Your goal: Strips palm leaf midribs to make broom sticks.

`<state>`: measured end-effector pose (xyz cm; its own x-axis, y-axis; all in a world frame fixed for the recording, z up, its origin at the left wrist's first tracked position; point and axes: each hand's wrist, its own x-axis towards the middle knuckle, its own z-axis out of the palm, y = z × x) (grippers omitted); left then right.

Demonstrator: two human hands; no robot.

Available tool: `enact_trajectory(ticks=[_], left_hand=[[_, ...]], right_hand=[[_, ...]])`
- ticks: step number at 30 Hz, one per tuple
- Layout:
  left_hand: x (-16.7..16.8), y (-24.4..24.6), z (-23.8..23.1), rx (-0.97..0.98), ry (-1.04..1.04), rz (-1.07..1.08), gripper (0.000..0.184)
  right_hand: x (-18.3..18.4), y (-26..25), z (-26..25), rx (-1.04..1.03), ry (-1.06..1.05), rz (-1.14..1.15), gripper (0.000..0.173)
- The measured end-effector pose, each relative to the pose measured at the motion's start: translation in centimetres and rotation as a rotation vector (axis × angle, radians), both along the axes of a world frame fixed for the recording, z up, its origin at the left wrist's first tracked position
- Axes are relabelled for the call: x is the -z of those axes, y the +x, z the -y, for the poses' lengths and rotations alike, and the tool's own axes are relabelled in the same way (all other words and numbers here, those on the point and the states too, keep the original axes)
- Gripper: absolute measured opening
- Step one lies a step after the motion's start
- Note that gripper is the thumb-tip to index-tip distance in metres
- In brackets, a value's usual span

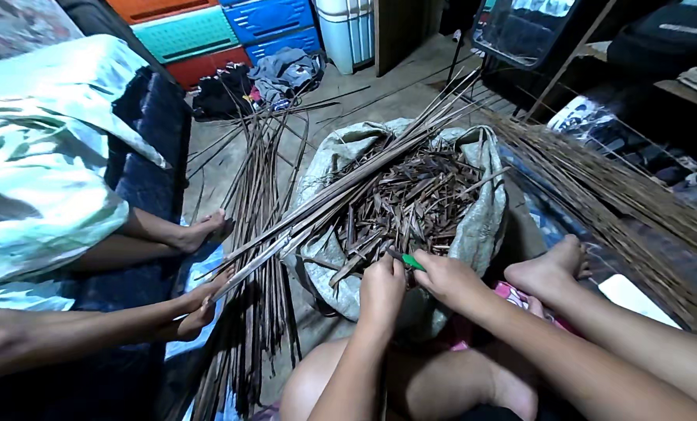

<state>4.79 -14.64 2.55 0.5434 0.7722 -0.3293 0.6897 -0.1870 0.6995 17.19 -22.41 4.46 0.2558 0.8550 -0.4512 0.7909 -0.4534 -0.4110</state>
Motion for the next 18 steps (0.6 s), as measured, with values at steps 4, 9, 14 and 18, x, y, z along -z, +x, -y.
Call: enact_trajectory(ticks=[4,9,14,18], left_hand=[[-0.4,0.2,0.3,0.019,-0.019,-0.009,0.043],[0.3,0.1,0.0,-0.033,-0.150,0.140,0.038],[0.2,0.1,-0.5,-0.105,-0.304,0.279,0.035],[0.0,0.0,-0.1,-0.111,-0.383,0.353,0.036]], right_hand=[[1.1,1.2,-1.2,0.069,0.013,0.125,0.036],[1.3,3.5,-2.1,0.181,0.063,0.092,0.036],[1.4,1.8,0.0,0.002,0.170,-0.002,0.034],[2.2,2.9,-0.9,0.103,0.099,0.041,0.034]])
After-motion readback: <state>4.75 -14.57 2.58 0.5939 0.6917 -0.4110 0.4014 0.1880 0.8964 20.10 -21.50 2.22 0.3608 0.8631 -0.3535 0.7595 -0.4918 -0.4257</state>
